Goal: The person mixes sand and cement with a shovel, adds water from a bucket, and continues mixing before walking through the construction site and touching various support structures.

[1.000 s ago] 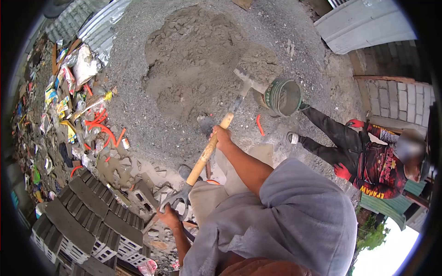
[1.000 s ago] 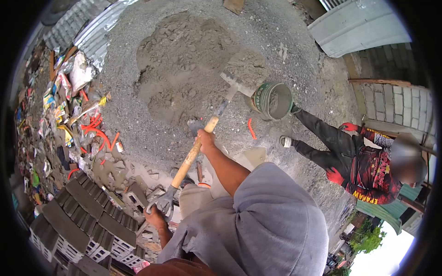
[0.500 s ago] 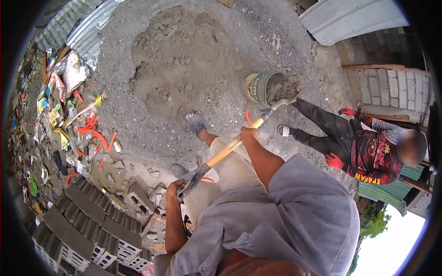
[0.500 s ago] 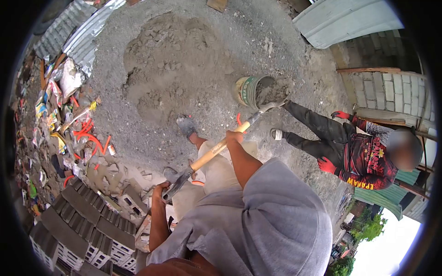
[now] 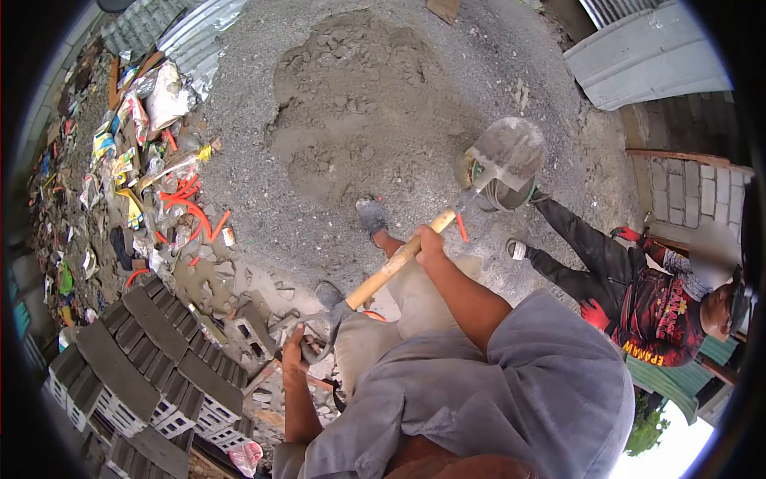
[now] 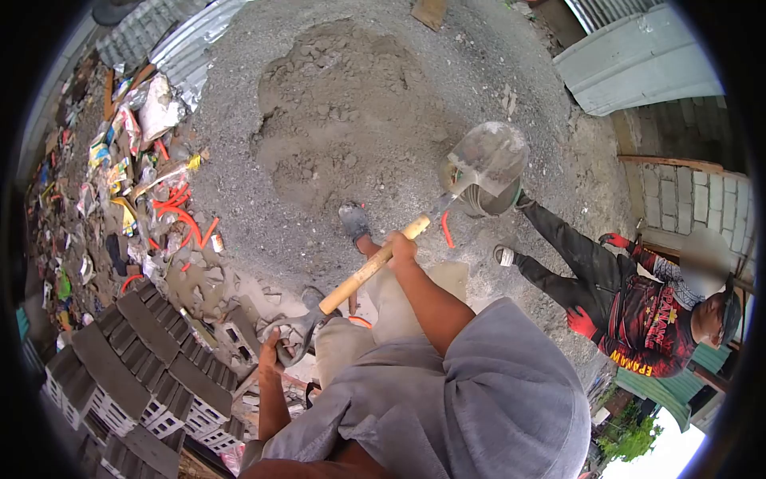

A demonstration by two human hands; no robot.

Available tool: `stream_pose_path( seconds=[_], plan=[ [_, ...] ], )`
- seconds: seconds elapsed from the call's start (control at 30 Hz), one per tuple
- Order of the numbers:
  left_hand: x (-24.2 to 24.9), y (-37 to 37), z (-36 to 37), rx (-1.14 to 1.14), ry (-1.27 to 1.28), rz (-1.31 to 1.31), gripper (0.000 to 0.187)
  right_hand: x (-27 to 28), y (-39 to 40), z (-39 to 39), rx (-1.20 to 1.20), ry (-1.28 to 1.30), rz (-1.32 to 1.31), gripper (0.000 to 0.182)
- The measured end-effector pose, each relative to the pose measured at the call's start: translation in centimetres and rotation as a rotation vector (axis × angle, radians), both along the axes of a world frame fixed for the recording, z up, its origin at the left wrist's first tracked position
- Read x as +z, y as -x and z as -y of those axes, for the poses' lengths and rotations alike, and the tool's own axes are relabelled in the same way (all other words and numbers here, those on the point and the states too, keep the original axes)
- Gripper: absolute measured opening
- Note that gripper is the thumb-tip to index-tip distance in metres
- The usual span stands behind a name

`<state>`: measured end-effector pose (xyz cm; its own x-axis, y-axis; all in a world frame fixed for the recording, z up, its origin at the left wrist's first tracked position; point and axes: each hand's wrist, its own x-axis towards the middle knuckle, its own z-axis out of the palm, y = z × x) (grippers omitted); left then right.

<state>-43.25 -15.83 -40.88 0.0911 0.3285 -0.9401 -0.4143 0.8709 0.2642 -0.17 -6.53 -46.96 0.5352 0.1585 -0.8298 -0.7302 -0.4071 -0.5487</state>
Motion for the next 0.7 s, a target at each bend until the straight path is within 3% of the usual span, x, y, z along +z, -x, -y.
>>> stream_pose_path(
  seconds=[0.03,0.13,0.17,0.23,0.27,0.37,0.4,0.47,0.5,0.53,0.6,0.67,0.7],
  plan=[
    [1.3,1.1,0.9,0.07,0.17,0.035,0.017,-1.3,2.0,-0.6,0.017,-0.015,-0.05,0.018],
    [4.0,4.2,7.4,0.253,0.136,-0.176,0.015,-6.1,10.6,-1.8,0.096,-0.023,-0.06,0.018],
    [3.5,5.7,10.4,0.35,0.118,-0.24,0.015,-6.6,13.7,-1.9,0.153,0.026,-0.154,0.019],
    [9.7,4.6,10.7,0.407,0.076,-0.502,0.013,-6.0,19.5,-2.4,0.257,0.096,-0.346,0.02],
    [10.5,5.4,13.0,0.477,0.111,-0.552,0.012,-5.4,22.2,-2.3,0.302,0.121,-0.447,0.02],
    [12.8,3.7,14.8,0.581,0.131,-0.719,0.012,-6.0,27.4,-3.2,0.477,0.161,-0.499,0.015],
    [13.0,2.0,13.8,0.6,0.11,-0.81,0.013,-6.7,27.6,-5.1,0.523,0.161,-0.458,0.014],
    [11.3,-3.0,6.2,0.702,0.133,-0.699,0.014,-9.9,25.9,-11.0,0.506,0.181,-0.407,0.014],
    [8.0,-6.0,0.6,0.702,0.178,-0.728,0.011,-12.9,22.8,-16.5,0.506,0.072,-0.398,0.015],
    [3.6,-8.5,-3.6,0.666,0.003,-0.669,0.004,-15.0,18.2,-23.6,0.558,0.02,-0.417,0.017],
    [0.7,-14.9,-15.1,0.675,-0.127,-0.709,0.01,-16.7,11.5,-36.0,0.601,0.028,-0.405,0.02],
    [-0.5,-16.4,-18.9,0.68,-0.185,-0.661,0.009,-18.7,9.8,-38.3,0.622,0.014,-0.462,0.018],
    [-4.3,-14.5,-17.1,0.634,-0.187,-0.714,0.008,-19.9,10.6,-38.0,0.593,-0.012,-0.412,0.016]
  ],
)
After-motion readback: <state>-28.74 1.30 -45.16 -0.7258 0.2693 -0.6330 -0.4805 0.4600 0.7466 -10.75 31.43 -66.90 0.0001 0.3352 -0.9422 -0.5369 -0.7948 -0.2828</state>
